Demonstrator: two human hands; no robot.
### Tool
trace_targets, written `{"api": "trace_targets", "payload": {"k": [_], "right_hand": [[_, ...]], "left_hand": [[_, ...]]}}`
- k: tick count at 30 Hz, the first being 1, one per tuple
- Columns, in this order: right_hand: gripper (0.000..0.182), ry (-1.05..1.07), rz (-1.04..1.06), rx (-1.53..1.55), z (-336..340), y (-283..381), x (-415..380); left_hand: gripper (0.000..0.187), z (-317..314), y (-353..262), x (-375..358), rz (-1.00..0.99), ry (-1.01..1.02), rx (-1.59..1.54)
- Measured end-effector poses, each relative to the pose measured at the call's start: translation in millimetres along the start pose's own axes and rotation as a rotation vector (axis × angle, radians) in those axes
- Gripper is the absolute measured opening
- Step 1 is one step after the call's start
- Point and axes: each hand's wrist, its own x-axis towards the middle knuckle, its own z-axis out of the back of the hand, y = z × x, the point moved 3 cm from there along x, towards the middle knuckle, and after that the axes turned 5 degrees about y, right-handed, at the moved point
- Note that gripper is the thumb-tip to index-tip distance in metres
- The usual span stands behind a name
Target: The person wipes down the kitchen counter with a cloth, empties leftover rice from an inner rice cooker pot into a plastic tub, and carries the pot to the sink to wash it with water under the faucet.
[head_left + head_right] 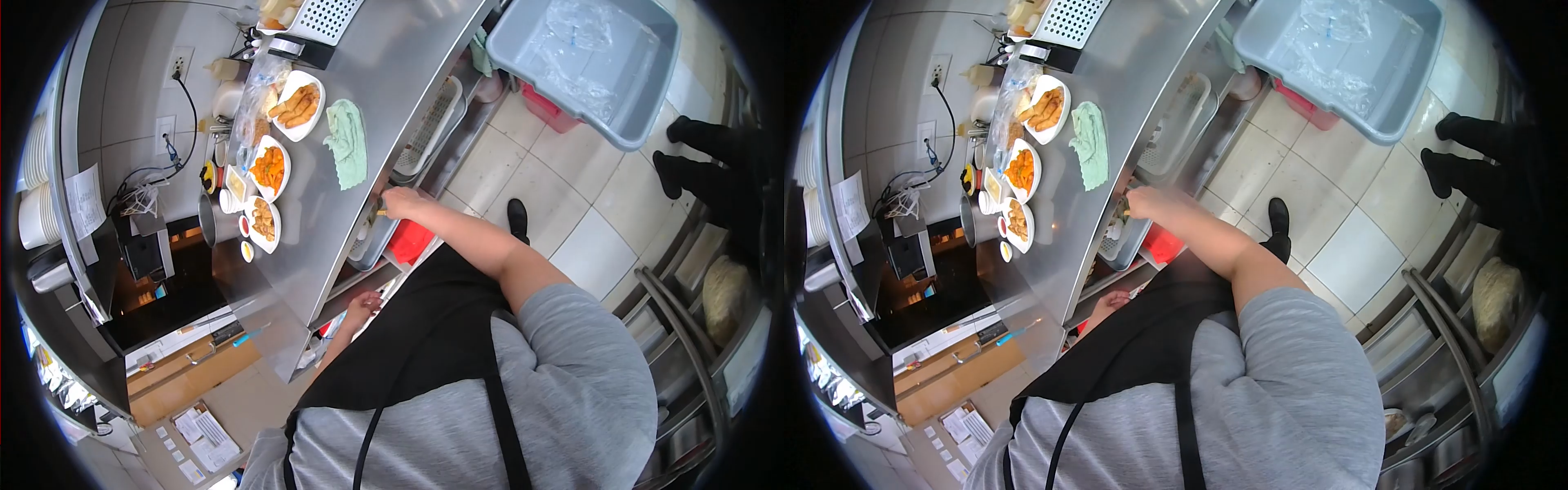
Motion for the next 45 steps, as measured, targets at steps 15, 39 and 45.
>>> {"api": "trace_targets", "payload": {"k": [15,39,45], "right_hand": [[0.046,-0.074,-0.026,0.034,-27,2,-10],[0.02,-0.661,-0.314,0.146,-23,-128,-157],[0.014,-0.874,-0.357,-0.02,10,-165,-308]], "left_hand": [[0.015,34,31,0,-0.019,0.002,0.132],[0.012,-28,-120,70,-0.461,0.387,0.119],[0.004,-94,-245,82,-0.506,0.176,0.307]]}}
